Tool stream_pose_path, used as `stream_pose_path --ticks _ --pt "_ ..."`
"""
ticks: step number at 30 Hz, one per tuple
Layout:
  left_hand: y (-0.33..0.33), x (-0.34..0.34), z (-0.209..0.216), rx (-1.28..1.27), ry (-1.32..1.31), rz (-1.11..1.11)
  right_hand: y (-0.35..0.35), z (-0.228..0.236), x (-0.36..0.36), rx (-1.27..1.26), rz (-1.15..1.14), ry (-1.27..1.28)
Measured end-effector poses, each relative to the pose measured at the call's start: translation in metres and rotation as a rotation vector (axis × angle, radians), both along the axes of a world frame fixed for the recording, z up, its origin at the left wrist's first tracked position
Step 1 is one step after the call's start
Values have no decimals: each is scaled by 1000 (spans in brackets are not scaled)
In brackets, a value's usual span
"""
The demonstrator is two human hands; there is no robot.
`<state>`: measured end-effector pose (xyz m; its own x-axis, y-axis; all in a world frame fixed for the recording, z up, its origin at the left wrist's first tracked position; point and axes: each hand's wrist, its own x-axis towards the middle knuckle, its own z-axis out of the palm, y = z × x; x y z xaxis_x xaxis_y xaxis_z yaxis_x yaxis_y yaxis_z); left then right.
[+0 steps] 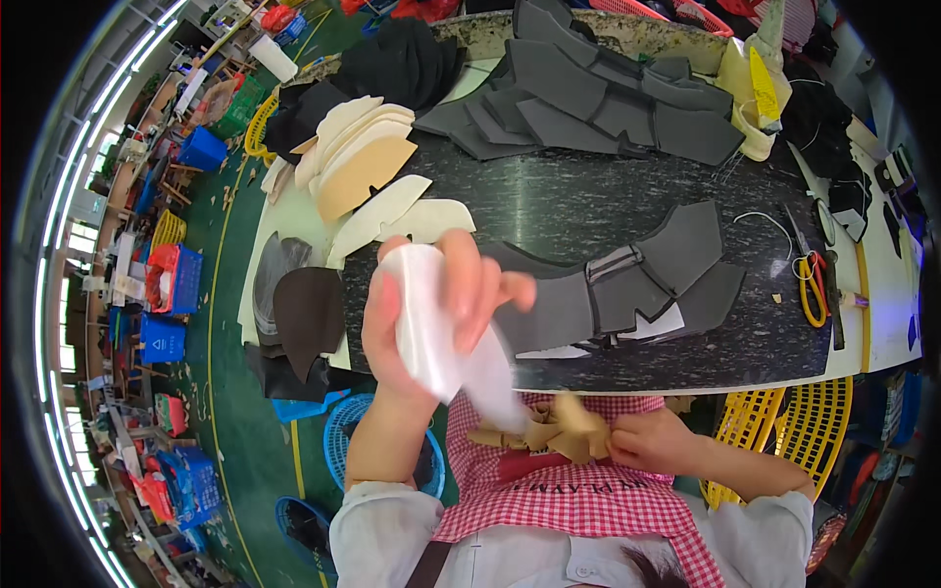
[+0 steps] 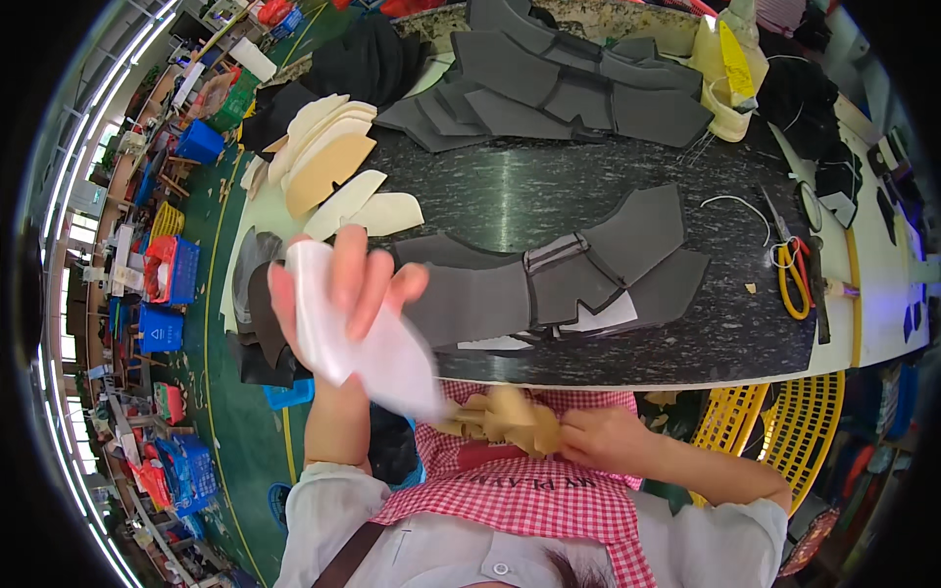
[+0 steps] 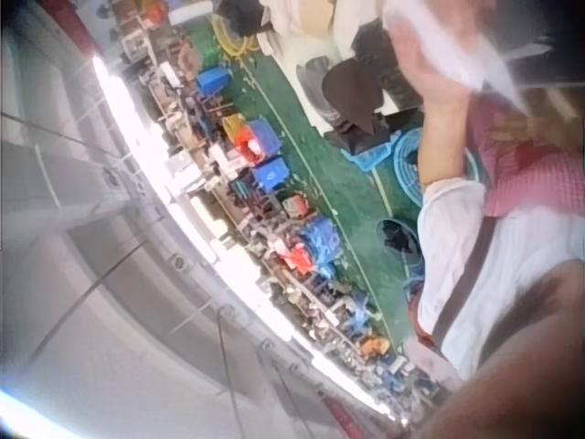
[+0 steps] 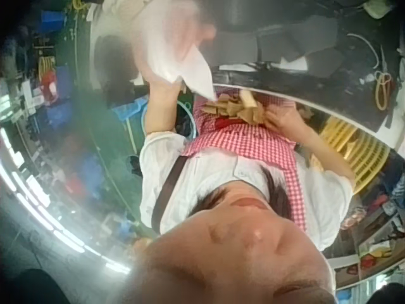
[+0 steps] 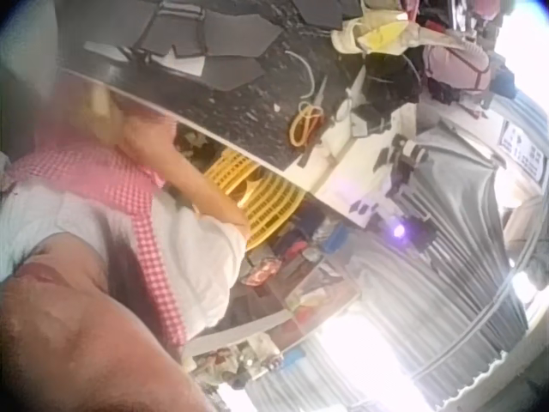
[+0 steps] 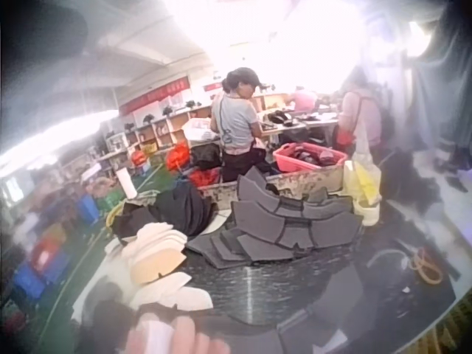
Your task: The person takes foam pieces from a basket onto the work table, then peels the paper backing from adhesive foam pads and attaches them onto the foam panels by hand.
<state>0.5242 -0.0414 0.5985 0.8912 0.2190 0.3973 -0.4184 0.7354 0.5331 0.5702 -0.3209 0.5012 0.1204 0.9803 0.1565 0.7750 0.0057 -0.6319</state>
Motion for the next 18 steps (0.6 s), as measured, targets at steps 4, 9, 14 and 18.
stream_pose_path --ticks 4,9,14,18 --pt "-17 -12 -7 736 14 181 3 43 24 100 -127 389" --pt "-77 -15 -24 1290 250 117 19 76 46 144 -147 475" --pt "-47 -7 -5 1416 587 271 29 83 109 225 -525 178" --pt "-43 15 -27 1462 577 383 42 51 131 172 -526 46"
